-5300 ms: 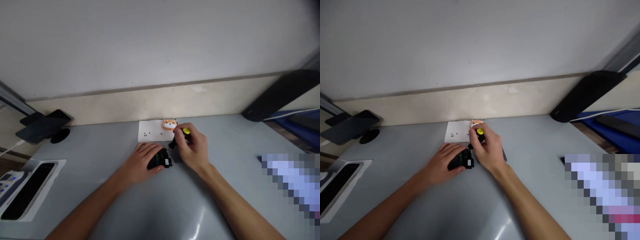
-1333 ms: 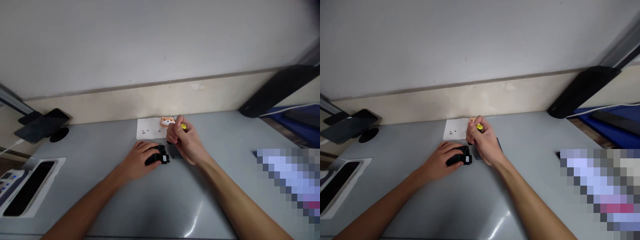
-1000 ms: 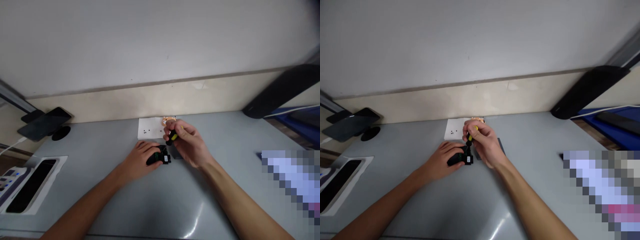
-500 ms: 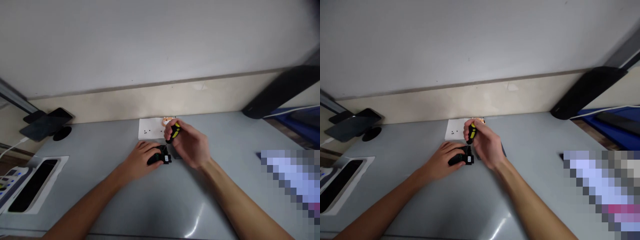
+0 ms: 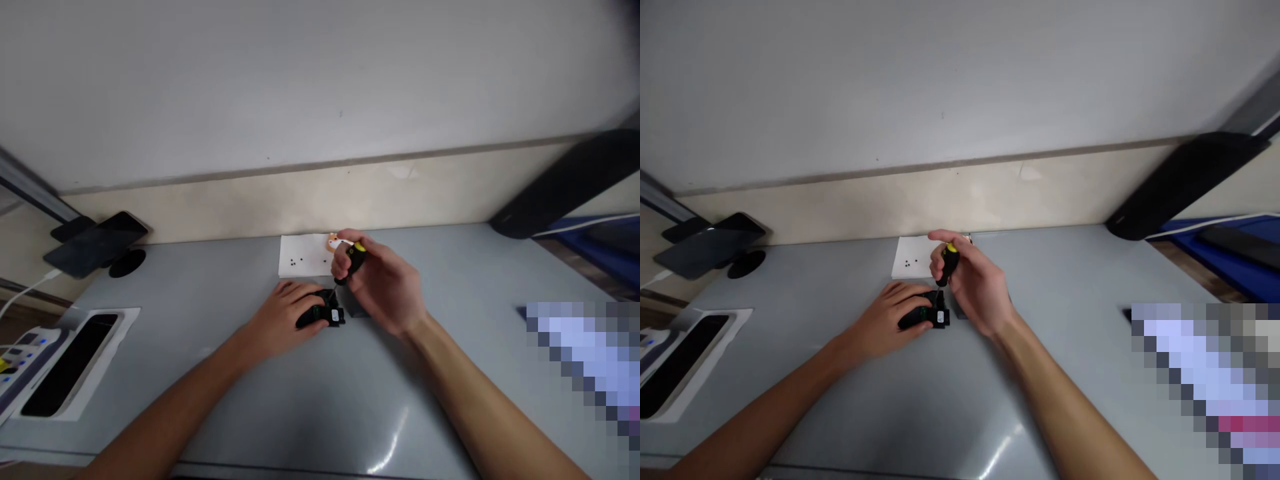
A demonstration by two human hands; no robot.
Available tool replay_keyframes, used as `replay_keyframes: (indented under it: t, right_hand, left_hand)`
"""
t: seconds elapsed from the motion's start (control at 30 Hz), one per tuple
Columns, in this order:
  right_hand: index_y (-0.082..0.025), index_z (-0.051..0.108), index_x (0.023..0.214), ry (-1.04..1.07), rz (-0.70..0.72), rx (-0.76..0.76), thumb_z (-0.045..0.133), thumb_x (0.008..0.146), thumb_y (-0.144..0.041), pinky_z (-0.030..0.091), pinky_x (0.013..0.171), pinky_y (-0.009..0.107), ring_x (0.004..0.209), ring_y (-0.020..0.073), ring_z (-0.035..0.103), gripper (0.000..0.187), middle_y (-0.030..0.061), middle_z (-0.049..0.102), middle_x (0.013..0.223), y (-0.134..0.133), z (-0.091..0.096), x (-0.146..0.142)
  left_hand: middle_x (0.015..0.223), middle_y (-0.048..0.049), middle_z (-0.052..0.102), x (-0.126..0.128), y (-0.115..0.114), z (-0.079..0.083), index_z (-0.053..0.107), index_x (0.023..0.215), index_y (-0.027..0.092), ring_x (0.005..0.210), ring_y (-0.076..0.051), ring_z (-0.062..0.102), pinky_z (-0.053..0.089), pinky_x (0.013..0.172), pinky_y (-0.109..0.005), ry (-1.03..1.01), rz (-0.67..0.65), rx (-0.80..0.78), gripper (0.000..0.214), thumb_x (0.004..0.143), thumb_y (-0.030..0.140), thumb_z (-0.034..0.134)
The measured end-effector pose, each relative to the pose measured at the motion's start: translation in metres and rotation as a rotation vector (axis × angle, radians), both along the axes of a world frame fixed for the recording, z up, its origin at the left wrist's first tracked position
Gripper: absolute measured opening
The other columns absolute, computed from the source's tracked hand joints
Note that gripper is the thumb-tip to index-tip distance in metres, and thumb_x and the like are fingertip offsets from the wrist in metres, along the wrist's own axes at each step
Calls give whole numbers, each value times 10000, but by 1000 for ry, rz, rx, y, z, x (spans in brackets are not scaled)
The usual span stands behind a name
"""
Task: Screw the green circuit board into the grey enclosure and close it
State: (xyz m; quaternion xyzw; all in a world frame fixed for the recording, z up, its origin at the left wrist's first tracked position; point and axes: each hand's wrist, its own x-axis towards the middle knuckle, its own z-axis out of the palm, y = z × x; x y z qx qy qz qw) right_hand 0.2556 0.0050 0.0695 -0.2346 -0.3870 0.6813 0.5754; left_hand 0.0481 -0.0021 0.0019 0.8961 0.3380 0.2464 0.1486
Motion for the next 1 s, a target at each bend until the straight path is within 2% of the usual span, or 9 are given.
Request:
replay_keyframes:
  t: [0.2,0.27,0.33,0.4,0.5,0.6,0.83,0.93,1.0]
  right_hand:
    - [-214,659,834,15,1,-12,708,889,-257,499,860,351,977,215,656,85,63,668,1105,3,-3,9]
    - [-221,606,810,44,-3,-44,732,880,-237,495,769,304,857,173,639,144,32,654,953,4,-3,8]
    - [-229,578,816,68,-10,-69,741,886,-243,449,642,249,671,121,527,178,-20,529,737,5,-2,7]
    - [-229,577,823,84,-12,-73,730,908,-292,404,575,226,591,105,406,186,-46,392,657,5,0,7]
    - [-217,639,890,106,12,-74,637,958,-387,436,612,243,623,118,412,183,-27,397,694,7,0,8]
    - [-202,682,929,99,33,-80,561,959,-353,484,700,287,703,148,495,196,12,473,755,9,-1,11]
    - [-213,645,837,6,-6,-23,681,904,-329,512,827,349,886,195,606,138,66,625,1019,8,-5,13]
    - [-231,554,782,-45,2,-10,762,865,-398,500,735,325,772,168,580,280,27,586,881,6,-5,11]
    - [-238,507,766,-91,-22,14,767,867,-456,457,642,293,651,134,488,354,-18,470,733,6,-6,8]
  left_hand:
    - [1371,-31,645,-2,0,0,660,1219,272,1230,-229,591,446,1096,-427,9,-16,8,260,978,368,666]
    - [1377,-31,643,-2,0,1,661,1214,277,1236,-229,593,449,1099,-431,10,-16,1,253,976,364,666]
    - [1376,-28,646,-2,0,1,662,1202,278,1238,-229,597,451,1102,-434,10,-12,-6,247,967,352,677]
    - [1376,-25,647,-2,0,1,658,1205,279,1241,-227,599,452,1105,-432,8,-12,-8,256,957,340,688]
    - [1378,-24,647,-2,0,-1,650,1214,284,1247,-227,599,450,1107,-432,7,-12,-10,264,957,336,687]
    - [1381,-36,646,-2,0,-1,650,1215,283,1246,-236,604,451,1102,-443,9,-3,-18,266,959,346,680]
    - [1384,-38,642,-3,1,3,668,1166,273,1280,-245,588,438,1113,-453,14,-28,-32,228,949,336,693]
    - [1380,-44,643,-3,1,2,664,1173,270,1281,-245,588,437,1114,-454,11,-33,-26,227,956,333,684]
    - [1374,-44,644,-2,1,2,658,1181,269,1275,-241,589,440,1110,-446,12,-25,-23,234,958,339,684]
